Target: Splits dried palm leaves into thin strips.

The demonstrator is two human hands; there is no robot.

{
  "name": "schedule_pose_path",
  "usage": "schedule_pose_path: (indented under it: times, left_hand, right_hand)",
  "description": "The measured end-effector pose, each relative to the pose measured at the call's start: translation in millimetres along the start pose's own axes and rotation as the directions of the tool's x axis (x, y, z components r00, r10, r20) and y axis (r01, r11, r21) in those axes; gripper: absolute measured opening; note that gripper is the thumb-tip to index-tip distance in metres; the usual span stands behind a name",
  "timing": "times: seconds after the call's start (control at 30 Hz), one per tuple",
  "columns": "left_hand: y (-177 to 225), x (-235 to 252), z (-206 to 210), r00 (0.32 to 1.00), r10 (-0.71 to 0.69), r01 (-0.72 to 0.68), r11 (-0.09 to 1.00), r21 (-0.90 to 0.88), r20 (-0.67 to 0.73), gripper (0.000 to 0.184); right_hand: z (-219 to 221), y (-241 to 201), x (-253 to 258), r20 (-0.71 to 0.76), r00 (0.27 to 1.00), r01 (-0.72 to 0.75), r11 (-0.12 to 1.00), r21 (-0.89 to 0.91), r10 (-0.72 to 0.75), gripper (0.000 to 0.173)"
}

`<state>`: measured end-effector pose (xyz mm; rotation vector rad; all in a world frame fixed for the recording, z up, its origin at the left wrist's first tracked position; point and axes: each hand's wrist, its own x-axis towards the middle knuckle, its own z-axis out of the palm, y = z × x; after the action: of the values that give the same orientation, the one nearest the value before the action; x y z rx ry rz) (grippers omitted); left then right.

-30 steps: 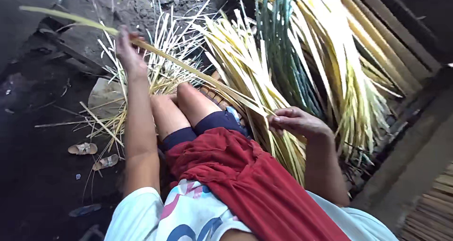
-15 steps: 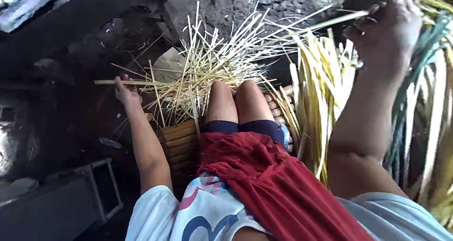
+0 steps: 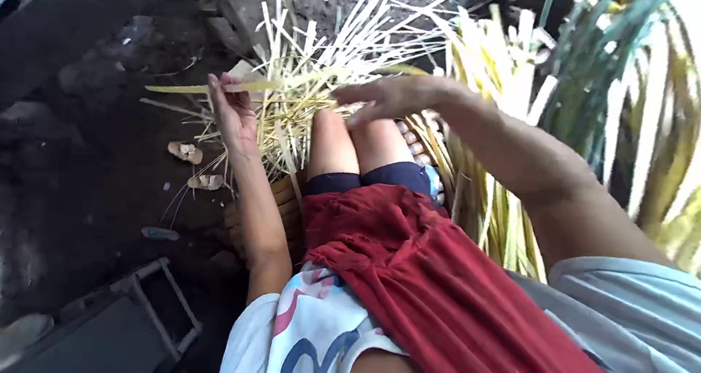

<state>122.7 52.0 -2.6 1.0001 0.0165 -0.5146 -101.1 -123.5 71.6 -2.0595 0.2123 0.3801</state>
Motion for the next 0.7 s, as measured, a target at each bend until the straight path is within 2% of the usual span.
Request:
schedule_pose_path:
  times: [0.07, 0.1, 0.17, 0.2, 0.23, 0.3, 0.33, 0.37, 0.4, 0.43, 0.47, 0.5, 0.53, 0.57, 0.63, 0.7]
  left_hand:
    - [-6, -5, 31, 0.994, -0.017, 0.018, 1.000, -0.009, 0.106, 0.024]
    - [-13, -7, 46, 0.985, -0.042, 0.042, 0.999, 0.000, 0.170, 0.024]
    - [-33, -19, 78, 0.960, -0.092, 0.083, 0.996, 0.045, 0.266, 0.025]
    - [-45, -29, 96, 0.941, -0.134, 0.117, 0.991, 0.072, 0.312, 0.026]
    - [-58, -41, 113, 0.915, -0.193, 0.171, 0.981, 0.095, 0.354, 0.026]
    - [-85, -68, 146, 0.846, -0.327, 0.291, 0.945, 0.150, 0.422, 0.024]
    - [-98, -82, 162, 0.796, -0.401, 0.360, 0.916, 0.177, 0.454, 0.022]
    - [-110, -95, 175, 0.742, -0.475, 0.437, 0.878, 0.195, 0.474, 0.021]
    - [-121, -107, 187, 0.686, -0.540, 0.511, 0.835, 0.206, 0.487, 0.021]
    - [-130, -118, 196, 0.630, -0.583, 0.564, 0.798, 0.215, 0.513, 0.022]
    - [-136, -128, 203, 0.584, -0.611, 0.601, 0.768, 0.221, 0.534, 0.023]
    - [-138, -137, 209, 0.537, -0.632, 0.627, 0.742, 0.237, 0.559, 0.023]
    - [-138, -147, 216, 0.492, -0.648, 0.645, 0.720, 0.257, 0.581, 0.023]
    - [-135, -156, 222, 0.455, -0.660, 0.650, 0.705, 0.284, 0.598, 0.022]
    - [-131, -169, 231, 0.433, -0.659, 0.638, 0.706, 0.308, 0.615, 0.022]
    - [-128, -172, 235, 0.417, -0.620, 0.524, 0.761, 0.382, 0.664, 0.023]
  right_hand:
    - [18, -3, -25, -0.039, 0.999, 0.027, 0.993, 0.113, -0.022, 0.038]
    - [23, 1, -45, -0.083, 0.997, 0.008, 0.987, 0.159, 0.006, 0.031]
    - [32, 14, -94, -0.257, 0.963, -0.042, 0.985, 0.168, 0.085, 0.034]
    - [38, 24, -120, -0.375, 0.919, -0.064, 0.984, 0.166, 0.123, 0.045]
    - [45, 34, -146, -0.485, 0.861, -0.070, 0.979, 0.191, 0.156, 0.063]
    - [60, 39, -195, -0.697, 0.690, 0.013, 0.960, 0.281, 0.194, 0.093]
    - [67, 33, -216, -0.792, 0.575, 0.065, 0.953, 0.296, 0.207, 0.097]
    - [74, 25, -236, -0.869, 0.447, 0.040, 0.965, 0.258, 0.214, 0.098]
    - [82, 17, -253, -0.923, 0.326, -0.127, 0.977, 0.173, 0.206, 0.096]
    - [89, 8, -267, -0.949, 0.248, -0.335, 0.936, 0.104, 0.194, 0.091]
    - [96, 2, -275, -0.954, 0.229, -0.494, 0.867, 0.058, 0.194, 0.084]
    - [101, -2, -279, -0.938, 0.256, -0.582, 0.812, 0.044, 0.234, 0.079]
    - [106, -3, -281, -0.908, 0.304, -0.606, 0.794, 0.049, 0.288, 0.072]
    - [112, -2, -281, -0.879, 0.350, -0.580, 0.812, 0.066, 0.322, 0.059]
    - [125, 2, -280, -0.860, 0.417, -0.479, 0.875, 0.067, 0.294, 0.032]
    - [131, -7, -289, -0.855, 0.439, -0.387, 0.917, 0.098, 0.277, 0.032]
